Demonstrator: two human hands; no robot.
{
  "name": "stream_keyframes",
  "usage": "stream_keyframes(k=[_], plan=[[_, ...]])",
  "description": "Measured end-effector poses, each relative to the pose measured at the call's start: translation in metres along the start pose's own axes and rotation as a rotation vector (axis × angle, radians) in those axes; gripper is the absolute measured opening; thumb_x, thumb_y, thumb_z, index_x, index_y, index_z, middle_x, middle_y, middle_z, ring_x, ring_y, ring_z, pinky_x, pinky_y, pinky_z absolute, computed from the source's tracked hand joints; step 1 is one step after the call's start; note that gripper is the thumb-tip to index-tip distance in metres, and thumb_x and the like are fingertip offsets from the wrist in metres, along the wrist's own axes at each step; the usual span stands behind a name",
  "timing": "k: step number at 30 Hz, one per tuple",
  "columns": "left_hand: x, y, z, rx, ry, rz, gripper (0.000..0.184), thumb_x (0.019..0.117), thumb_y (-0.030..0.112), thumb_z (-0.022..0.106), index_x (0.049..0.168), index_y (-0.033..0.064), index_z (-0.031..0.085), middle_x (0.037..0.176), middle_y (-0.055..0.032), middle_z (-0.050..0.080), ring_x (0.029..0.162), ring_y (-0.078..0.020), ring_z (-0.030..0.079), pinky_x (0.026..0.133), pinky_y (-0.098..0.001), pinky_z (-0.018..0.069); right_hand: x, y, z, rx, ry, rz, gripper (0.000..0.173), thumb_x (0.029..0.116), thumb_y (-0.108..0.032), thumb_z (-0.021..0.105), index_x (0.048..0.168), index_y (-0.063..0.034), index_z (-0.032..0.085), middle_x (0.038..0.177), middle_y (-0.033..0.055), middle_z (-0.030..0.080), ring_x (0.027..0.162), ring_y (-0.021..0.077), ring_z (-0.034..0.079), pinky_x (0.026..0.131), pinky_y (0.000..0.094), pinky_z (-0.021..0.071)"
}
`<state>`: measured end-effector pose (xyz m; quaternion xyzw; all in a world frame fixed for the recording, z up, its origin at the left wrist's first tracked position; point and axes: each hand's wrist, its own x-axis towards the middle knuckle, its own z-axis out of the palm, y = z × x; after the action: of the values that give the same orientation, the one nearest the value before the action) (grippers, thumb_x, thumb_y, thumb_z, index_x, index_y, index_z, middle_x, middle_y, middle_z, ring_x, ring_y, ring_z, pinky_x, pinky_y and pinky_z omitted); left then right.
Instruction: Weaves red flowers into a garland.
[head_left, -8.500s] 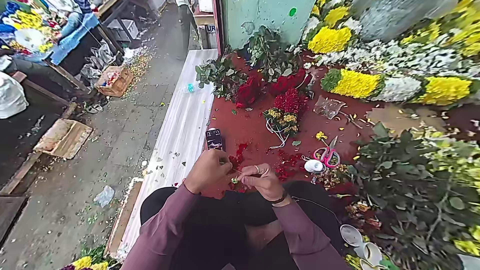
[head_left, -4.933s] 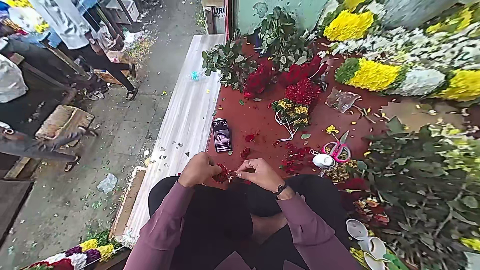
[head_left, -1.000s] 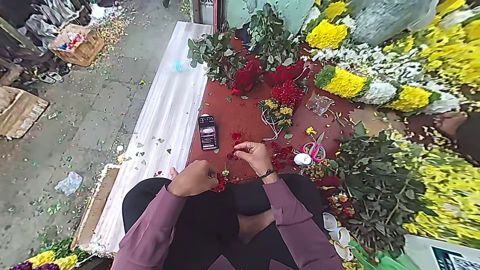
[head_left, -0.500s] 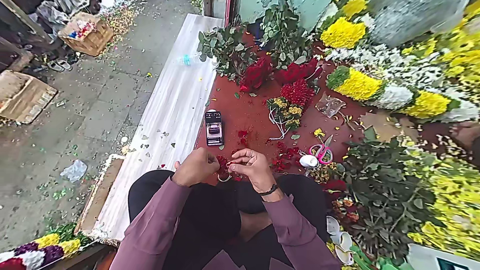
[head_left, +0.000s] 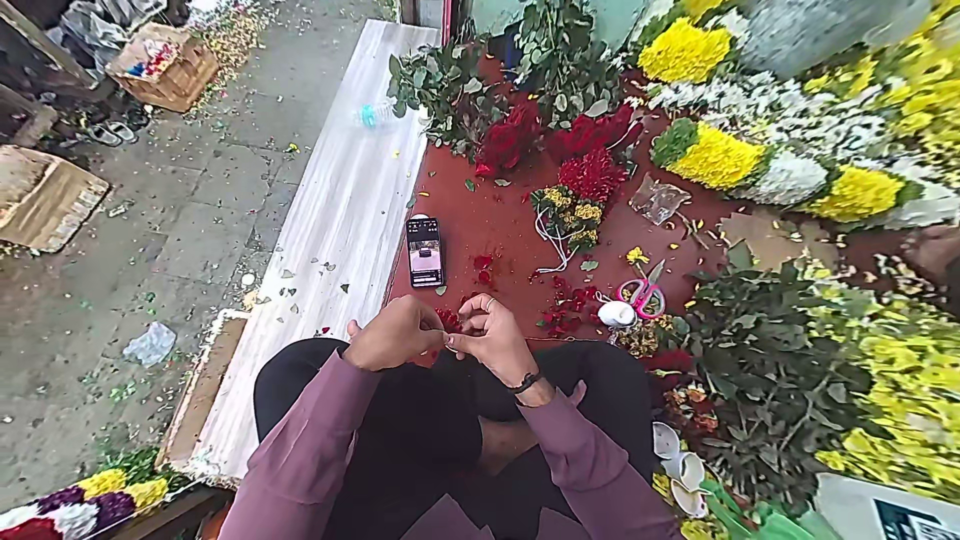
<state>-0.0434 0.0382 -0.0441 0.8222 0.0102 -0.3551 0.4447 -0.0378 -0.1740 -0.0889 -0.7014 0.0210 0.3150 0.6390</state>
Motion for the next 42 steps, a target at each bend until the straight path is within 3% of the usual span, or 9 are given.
stream_keyframes(k=[5, 10, 13, 17, 22, 25, 30, 37, 42], plan=[[0.002, 0.002, 0.000, -0.007, 0.014, -0.024, 0.018, 0.0945, 0.027, 0.071, 0.084, 0.0137, 0.076, 0.067, 0.0033, 0.067, 0.057, -0.0069, 0.059, 0.056, -0.0322, 0.0506, 0.008, 0.008, -0.020, -0.247, -0.083, -0.104, 0.094, 0.0640, -0.038, 0.096, 0.143, -0.0133, 0.050, 0.076, -0.0013, 0.061, 0.065, 0.0127, 0.057, 0.061, 0.0317, 0.0524], [0.002, 0.003, -0.001, -0.010, 0.048, -0.085, 0.021, 0.0924, 0.028, 0.071, 0.079, 0.0115, 0.072, 0.064, 0.0018, 0.064, 0.055, -0.0086, 0.058, 0.054, -0.0339, 0.0502, 0.017, 0.012, -0.042, -0.313, -0.214, -0.210, 0.113, 0.0658, -0.036, 0.094, 0.159, -0.0242, 0.032, 0.137, -0.0020, 0.061, 0.123, 0.0140, 0.060, 0.101, 0.0390, 0.0543], [0.002, 0.003, -0.004, -0.008, 0.073, -0.121, 0.023, 0.0912, 0.029, 0.072, 0.077, 0.0109, 0.071, 0.064, 0.0014, 0.063, 0.056, -0.0097, 0.058, 0.056, -0.0357, 0.0502, 0.023, 0.027, -0.039, -0.243, -0.282, -0.237, 0.075, 0.0809, -0.033, 0.086, 0.147, -0.0146, 0.054, 0.128, 0.0037, 0.067, 0.096, 0.0130, 0.070, 0.085, 0.0338, 0.0611], [0.001, -0.002, -0.010, -0.033, 0.148, -0.171, 0.026, 0.0887, 0.029, 0.073, 0.072, 0.0106, 0.067, 0.061, 0.0013, 0.059, 0.054, -0.0114, 0.053, 0.055, -0.0372, 0.0458, 0.024, 0.022, -0.049, -0.181, -0.209, -0.319, 0.016, 0.0928, -0.024, 0.076, 0.095, -0.0090, 0.080, 0.093, 0.0005, 0.074, 0.087, 0.0083, 0.070, 0.081, 0.0289, 0.0597], [0.001, 0.007, -0.010, 0.157, 0.210, -0.261, 0.029, 0.0858, 0.038, 0.069, 0.073, 0.0125, 0.069, 0.067, -0.0031, 0.063, 0.063, -0.0212, 0.062, 0.060, -0.0513, 0.0504, 0.008, 0.003, -0.045, -0.110, -0.422, -0.458, 0.015, 0.0933, -0.020, 0.074, 0.094, -0.0065, 0.078, 0.092, 0.0012, 0.073, 0.087, 0.0071, 0.067, 0.080, 0.0266, 0.0575], [-0.013, 0.047, -0.003, 0.431, -0.032, -0.159, 0.028, 0.0860, 0.036, 0.071, 0.079, 0.0091, 0.070, 0.074, -0.0110, 0.066, 0.075, -0.0328, 0.067, 0.067, -0.0638, 0.0528, 0.007, -0.009, -0.045, 0.012, -0.367, -0.570, 0.013, 0.0943, -0.013, 0.073, 0.095, -0.0016, 0.077, 0.092, 0.0055, 0.072, 0.089, 0.0117, 0.067, 0.084, 0.0304, 0.0565], [-0.012, 0.091, -0.004, 0.035, -0.264, 0.429, 0.016, 0.0960, 0.021, 0.070, 0.090, 0.0063, 0.075, 0.077, 0.0000, 0.070, 0.066, -0.0072, 0.063, 0.063, -0.0310, 0.0561, 0.022, 0.012, -0.041, 0.367, -0.445, -0.416, 0.009, 0.0949, -0.005, 0.066, 0.092, -0.0062, 0.074, 0.088, -0.0030, 0.071, 0.082, 0.0027, 0.064, 0.076, 0.0244, 0.0551], [0.008, 0.078, -0.007, 0.180, 0.348, 0.202, 0.022, 0.0968, 0.030, 0.061, 0.089, 0.0132, 0.073, 0.076, 0.0028, 0.069, 0.067, -0.0097, 0.064, 0.065, -0.0382, 0.0558, 0.007, 0.017, -0.029, 0.558, -0.560, -0.466, 0.012, 0.0928, -0.005, 0.068, 0.097, -0.0069, 0.079, 0.092, 0.0043, 0.077, 0.066, 0.0045, 0.064, 0.058, 0.0226, 0.0537], [0.003, 0.038, -0.020, 0.326, 0.193, 0.008, 0.023, 0.0943, 0.032, 0.064, 0.088, 0.0117, 0.073, 0.077, -0.0028, 0.069, 0.072, -0.0186, 0.066, 0.069, -0.0493, 0.0550, 0.015, 0.015, -0.043, 0.423, -0.360, -0.400, 0.013, 0.0957, -0.008, 0.069, 0.100, -0.0016, 0.079, 0.078, 0.0025, 0.072, 0.053, -0.0001, 0.049, 0.048, 0.0191, 0.0406]])
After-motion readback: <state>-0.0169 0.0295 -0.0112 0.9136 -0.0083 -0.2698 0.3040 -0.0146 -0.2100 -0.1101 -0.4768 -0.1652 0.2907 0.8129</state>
